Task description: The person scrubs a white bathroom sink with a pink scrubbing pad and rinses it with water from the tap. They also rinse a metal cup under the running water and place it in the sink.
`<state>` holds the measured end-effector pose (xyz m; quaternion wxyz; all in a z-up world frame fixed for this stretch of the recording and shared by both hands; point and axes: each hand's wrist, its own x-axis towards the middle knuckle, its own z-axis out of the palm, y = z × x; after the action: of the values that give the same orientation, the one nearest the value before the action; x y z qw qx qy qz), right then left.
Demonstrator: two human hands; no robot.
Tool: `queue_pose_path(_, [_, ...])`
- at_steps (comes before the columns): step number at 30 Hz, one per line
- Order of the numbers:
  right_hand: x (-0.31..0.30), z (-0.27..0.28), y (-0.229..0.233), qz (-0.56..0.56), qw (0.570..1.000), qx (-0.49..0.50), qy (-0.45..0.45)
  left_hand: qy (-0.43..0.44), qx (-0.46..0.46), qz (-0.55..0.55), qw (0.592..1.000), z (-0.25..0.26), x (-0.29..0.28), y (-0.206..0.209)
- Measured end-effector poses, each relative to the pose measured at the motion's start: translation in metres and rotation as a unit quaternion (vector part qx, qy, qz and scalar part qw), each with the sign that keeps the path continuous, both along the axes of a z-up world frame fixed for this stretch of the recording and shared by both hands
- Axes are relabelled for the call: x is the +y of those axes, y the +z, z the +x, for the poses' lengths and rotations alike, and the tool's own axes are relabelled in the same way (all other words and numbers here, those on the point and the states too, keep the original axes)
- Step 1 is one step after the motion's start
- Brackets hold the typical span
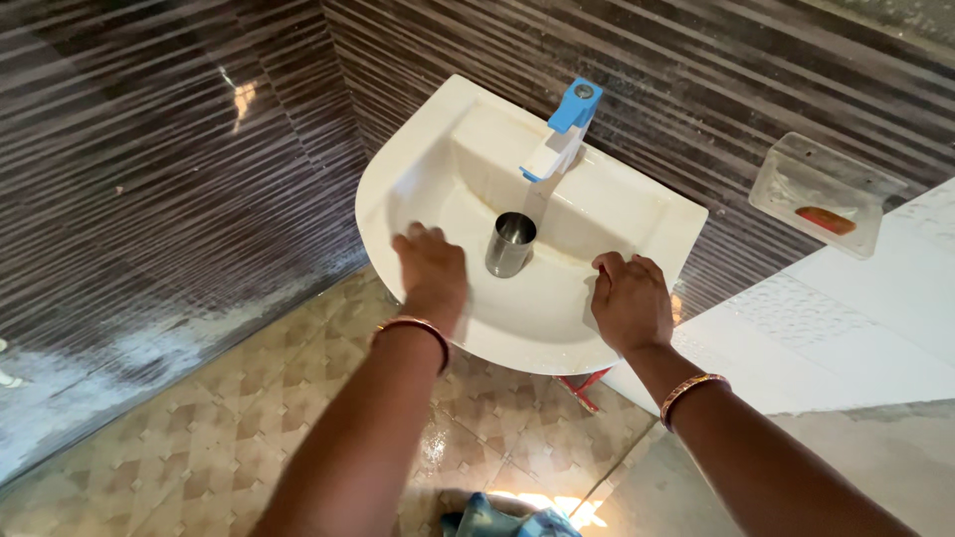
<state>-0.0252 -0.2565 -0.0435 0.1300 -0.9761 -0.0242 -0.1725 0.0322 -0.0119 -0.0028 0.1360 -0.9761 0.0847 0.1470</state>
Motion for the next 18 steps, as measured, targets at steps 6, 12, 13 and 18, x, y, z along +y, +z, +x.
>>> queue_pose_path(6, [0.000,0.000,0.000,0.002,1.000,-0.002,0.017,-0.073,0.106,-0.134,0.983,-0.048,-0.066,0.000])
queue_pose_path(12, [0.000,0.000,0.003,0.001,1.000,0.011,0.010,-0.036,0.099,-0.163,0.981,-0.042,-0.063,-0.008])
queue_pose_path(13, [0.001,0.001,0.003,-0.001,1.000,0.014,0.010,-0.022,0.059,-0.130,0.990,-0.038,-0.053,-0.011])
queue_pose_path(18, [-0.001,0.001,0.002,0.005,1.000,0.010,0.013,0.017,-0.006,-0.004,1.000,0.008,0.001,-0.015])
